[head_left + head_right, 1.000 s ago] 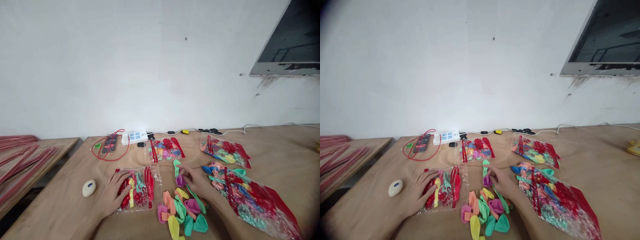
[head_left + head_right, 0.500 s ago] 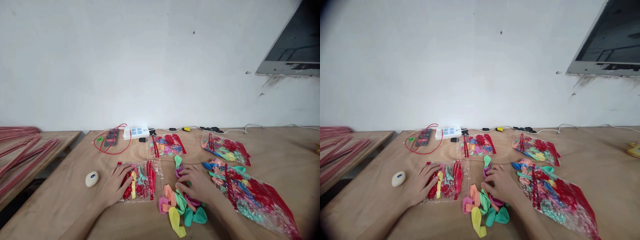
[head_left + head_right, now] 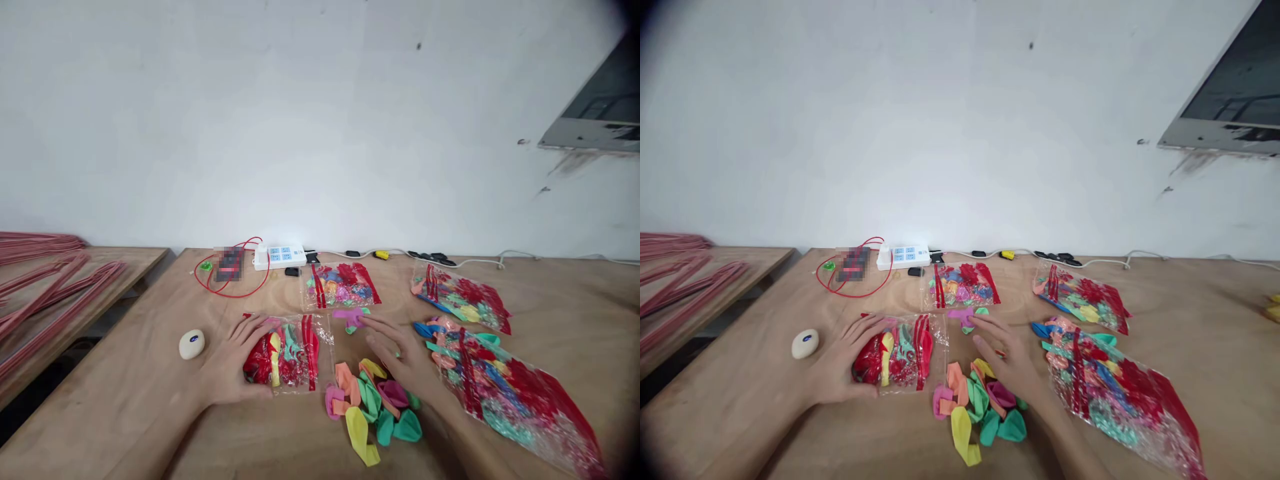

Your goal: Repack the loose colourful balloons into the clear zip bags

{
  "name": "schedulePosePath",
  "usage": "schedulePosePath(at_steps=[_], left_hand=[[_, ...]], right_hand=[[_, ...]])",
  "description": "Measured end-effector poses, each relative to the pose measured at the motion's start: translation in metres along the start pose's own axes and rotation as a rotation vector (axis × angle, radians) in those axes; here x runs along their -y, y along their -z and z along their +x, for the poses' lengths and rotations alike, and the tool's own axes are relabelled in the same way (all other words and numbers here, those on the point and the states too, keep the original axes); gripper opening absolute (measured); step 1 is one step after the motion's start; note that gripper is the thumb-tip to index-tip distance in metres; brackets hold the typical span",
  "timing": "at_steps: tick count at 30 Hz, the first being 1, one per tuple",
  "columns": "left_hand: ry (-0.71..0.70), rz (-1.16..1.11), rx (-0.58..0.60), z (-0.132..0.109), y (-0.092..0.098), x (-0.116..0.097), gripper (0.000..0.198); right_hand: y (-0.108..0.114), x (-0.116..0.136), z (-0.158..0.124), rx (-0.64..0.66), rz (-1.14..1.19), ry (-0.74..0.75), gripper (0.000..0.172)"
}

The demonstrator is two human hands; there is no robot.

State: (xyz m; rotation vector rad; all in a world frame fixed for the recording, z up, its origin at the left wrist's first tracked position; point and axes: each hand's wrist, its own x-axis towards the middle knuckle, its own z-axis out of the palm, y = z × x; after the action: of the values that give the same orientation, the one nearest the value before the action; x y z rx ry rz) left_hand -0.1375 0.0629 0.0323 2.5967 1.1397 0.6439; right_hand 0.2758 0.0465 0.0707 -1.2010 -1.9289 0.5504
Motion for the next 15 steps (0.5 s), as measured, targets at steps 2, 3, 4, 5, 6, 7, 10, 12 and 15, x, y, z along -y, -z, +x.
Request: schedulePosePath(at_steps=[2, 3, 4, 5, 6, 7, 10, 12, 15], left_hand=[[0.009, 0.014, 0.023, 0.000, -0.002, -0.001, 0.133], [0.020, 0.016, 0.028, 0.000, -0.004, -0.001, 0.134], [0.031, 0.014, 0.029, 0.000, -0.005, -0.002, 0.132], [0.041, 0.009, 0.025, -0.001, -0.006, -0.002, 0.128], [0.054, 0.003, 0.013, -0.001, -0.007, -0.003, 0.122], [0.066, -0.002, -0.003, -0.001, -0.008, -0.003, 0.116], [0.091, -0.013, -0.046, 0.000, -0.008, -0.005, 0.099], [0.083, -0.022, -0.051, 0.000, -0.007, -0.005, 0.095], [0.052, -0.035, -0.046, 0.001, -0.007, -0.005, 0.099]], right_hand=[[-0.007, 0.007, -0.001, 0.039, 0.041, 0.013, 0.037], [-0.012, 0.010, -0.001, 0.082, 0.057, 0.031, 0.037], [-0.017, 0.012, -0.001, 0.128, 0.071, 0.054, 0.036], [-0.023, 0.014, 0.000, 0.175, 0.085, 0.078, 0.036], [-0.028, 0.015, 0.001, 0.222, 0.097, 0.098, 0.036], [-0.034, 0.016, 0.002, 0.266, 0.108, 0.112, 0.037], [-0.047, 0.017, 0.009, 0.391, 0.171, 0.100, 0.038], [-0.055, 0.017, 0.016, 0.480, 0.275, 0.036, 0.040], [-0.071, 0.018, 0.033, 0.532, 0.551, -0.220, 0.049]])
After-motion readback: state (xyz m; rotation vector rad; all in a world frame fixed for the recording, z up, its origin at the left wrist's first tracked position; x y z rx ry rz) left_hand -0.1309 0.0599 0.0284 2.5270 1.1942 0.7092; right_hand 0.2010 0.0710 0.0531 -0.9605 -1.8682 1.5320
